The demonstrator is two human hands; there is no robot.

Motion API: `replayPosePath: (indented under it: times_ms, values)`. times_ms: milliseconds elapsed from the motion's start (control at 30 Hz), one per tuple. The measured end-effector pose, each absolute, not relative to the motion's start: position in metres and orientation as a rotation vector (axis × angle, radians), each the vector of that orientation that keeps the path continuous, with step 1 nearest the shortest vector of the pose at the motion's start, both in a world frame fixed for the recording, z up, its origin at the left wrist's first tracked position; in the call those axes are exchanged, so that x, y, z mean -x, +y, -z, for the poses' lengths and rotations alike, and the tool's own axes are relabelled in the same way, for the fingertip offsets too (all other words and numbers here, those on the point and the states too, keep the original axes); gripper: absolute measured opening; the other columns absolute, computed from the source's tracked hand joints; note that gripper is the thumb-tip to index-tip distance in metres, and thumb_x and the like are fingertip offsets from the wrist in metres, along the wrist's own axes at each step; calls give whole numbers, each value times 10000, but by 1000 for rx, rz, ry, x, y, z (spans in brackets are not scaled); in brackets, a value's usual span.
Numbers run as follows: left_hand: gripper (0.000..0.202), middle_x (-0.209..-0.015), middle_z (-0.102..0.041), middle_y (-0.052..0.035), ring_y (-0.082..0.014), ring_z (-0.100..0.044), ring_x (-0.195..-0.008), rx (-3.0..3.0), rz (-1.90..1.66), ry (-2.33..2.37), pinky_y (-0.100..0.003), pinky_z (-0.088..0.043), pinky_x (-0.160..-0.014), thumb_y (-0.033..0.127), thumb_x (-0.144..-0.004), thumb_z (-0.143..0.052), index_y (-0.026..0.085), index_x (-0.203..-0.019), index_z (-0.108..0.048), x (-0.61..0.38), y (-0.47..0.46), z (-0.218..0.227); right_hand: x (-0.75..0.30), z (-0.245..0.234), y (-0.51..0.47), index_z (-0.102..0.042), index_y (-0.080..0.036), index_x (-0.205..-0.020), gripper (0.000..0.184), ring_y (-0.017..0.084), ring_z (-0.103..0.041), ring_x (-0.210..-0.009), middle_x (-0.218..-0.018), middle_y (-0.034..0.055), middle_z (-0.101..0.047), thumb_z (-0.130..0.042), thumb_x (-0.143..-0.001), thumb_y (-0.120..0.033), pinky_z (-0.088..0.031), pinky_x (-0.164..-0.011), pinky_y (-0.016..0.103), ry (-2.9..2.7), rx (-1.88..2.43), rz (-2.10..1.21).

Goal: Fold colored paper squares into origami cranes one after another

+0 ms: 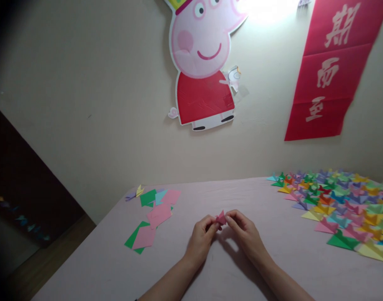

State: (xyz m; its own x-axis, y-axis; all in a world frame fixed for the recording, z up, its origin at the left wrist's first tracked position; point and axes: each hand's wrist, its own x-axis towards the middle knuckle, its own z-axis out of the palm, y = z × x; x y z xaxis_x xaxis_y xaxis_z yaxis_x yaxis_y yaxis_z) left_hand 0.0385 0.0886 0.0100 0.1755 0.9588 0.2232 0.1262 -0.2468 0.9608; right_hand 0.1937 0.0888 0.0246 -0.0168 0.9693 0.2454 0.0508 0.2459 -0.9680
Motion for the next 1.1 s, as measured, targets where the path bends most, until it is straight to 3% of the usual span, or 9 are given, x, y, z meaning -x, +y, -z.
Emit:
replayPosePath:
  times_ms: [333, 467, 667, 833, 1100]
  values:
    - [226, -851, -645, -23, -188, -571, -861, -1655, -1171, 1012, -273, -413, -801, 324, -908, -531, 191, -833, -697, -36, 91, -5, -197, -20, 91, -676, -212, -727, 383, 217, -602, -738, -723, 25, -666, -658, -771, -593, -484, -717, 328, -1412, 1045, -1017]
    - [217, -849, -640, -28, -184, -562, -840, -1645, -1168, 1043, -266, -417, -763, 295, -897, -515, 183, -831, -688, -36, 93, -3, -198, -15, 90, -691, -221, -786, 288, 204, -587, -719, -755, 26, -654, -635, -827, -500, -458, -684, 315, -1580, 1126, -822]
    - [221, -779, -609, -20, -176, -538, -785, -1657, -1130, 1101, -261, -408, -705, 293, -883, -509, 182, -790, -676, -36, 94, 1, -201, -14, 89, -624, -254, -707, 220, 210, -559, -713, -717, 25, -606, -567, -883, -373, -457, -671, 324, -1826, 1120, -480]
    - [217, -798, -622, -26, -183, -552, -819, -1675, -1104, 1062, -279, -430, -752, 281, -875, -498, 183, -780, -667, -36, 93, -1, -202, -28, 81, -616, -256, -712, 182, 217, -558, -744, -755, 37, -628, -551, -880, -280, -441, -665, 315, -1969, 1168, -234]
    - [275, -889, -651, -60, -178, -603, -779, -1602, -1106, 1003, -295, -489, -727, 349, -903, -481, 159, -909, -679, -38, 93, 0, -264, -60, 41, -613, -260, -644, 315, 217, -530, -647, -642, 39, -612, -526, -895, -429, -384, -617, 324, -2013, 1536, -71]
